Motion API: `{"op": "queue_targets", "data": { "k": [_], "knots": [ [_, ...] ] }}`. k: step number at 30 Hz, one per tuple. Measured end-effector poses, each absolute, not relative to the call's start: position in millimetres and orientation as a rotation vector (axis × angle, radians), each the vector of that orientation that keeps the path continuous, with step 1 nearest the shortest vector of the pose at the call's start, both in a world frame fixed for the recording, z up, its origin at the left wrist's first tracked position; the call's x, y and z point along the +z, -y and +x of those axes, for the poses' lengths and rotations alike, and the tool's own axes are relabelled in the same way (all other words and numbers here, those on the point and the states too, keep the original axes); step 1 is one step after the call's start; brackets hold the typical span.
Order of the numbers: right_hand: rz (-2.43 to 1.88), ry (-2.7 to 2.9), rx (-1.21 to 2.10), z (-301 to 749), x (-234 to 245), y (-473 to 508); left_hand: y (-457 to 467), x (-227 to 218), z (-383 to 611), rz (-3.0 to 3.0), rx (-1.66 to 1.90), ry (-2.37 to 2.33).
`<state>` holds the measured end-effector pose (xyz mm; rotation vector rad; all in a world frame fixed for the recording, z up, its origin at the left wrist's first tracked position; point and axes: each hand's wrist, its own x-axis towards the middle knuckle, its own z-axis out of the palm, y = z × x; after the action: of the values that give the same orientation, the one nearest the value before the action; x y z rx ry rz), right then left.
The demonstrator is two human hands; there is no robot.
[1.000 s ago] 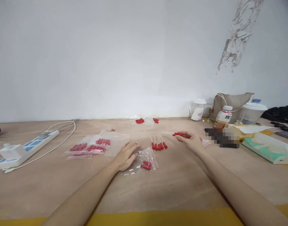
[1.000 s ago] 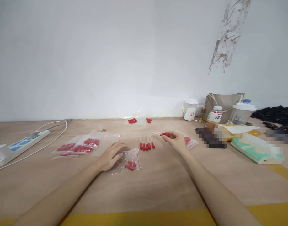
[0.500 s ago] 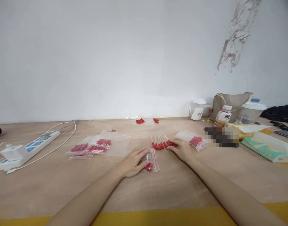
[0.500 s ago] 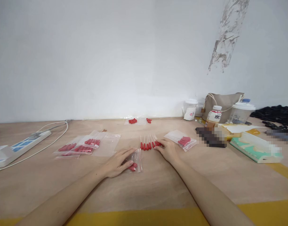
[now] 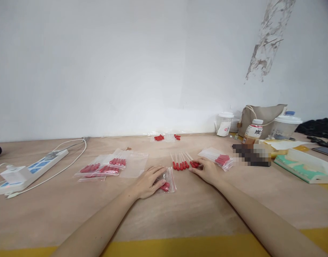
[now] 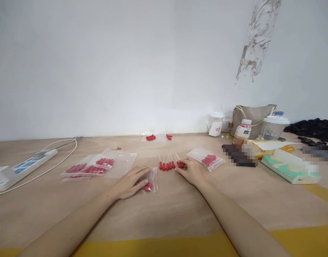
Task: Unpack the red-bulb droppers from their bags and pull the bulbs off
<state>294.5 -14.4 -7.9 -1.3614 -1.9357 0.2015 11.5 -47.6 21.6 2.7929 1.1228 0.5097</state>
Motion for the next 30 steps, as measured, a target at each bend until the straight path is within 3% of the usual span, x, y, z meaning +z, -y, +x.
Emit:
{"op": "queue_targets", "data": {
  "k": [15, 23, 30],
  "knots": [
    [-1.286, 1.881, 0.089, 291, -1, 22, 48, 23, 11, 2.729, 0.49, -1.175],
    [-0.98, 2.079, 0.301, 249, -2, 47, 38, 40, -11, 2.732, 0.317, -0.947],
    [-0.823, 2.256, 0.367, 226, -1, 47, 38, 20, -4, 2.763, 0.33, -1.015]
  ]
}}
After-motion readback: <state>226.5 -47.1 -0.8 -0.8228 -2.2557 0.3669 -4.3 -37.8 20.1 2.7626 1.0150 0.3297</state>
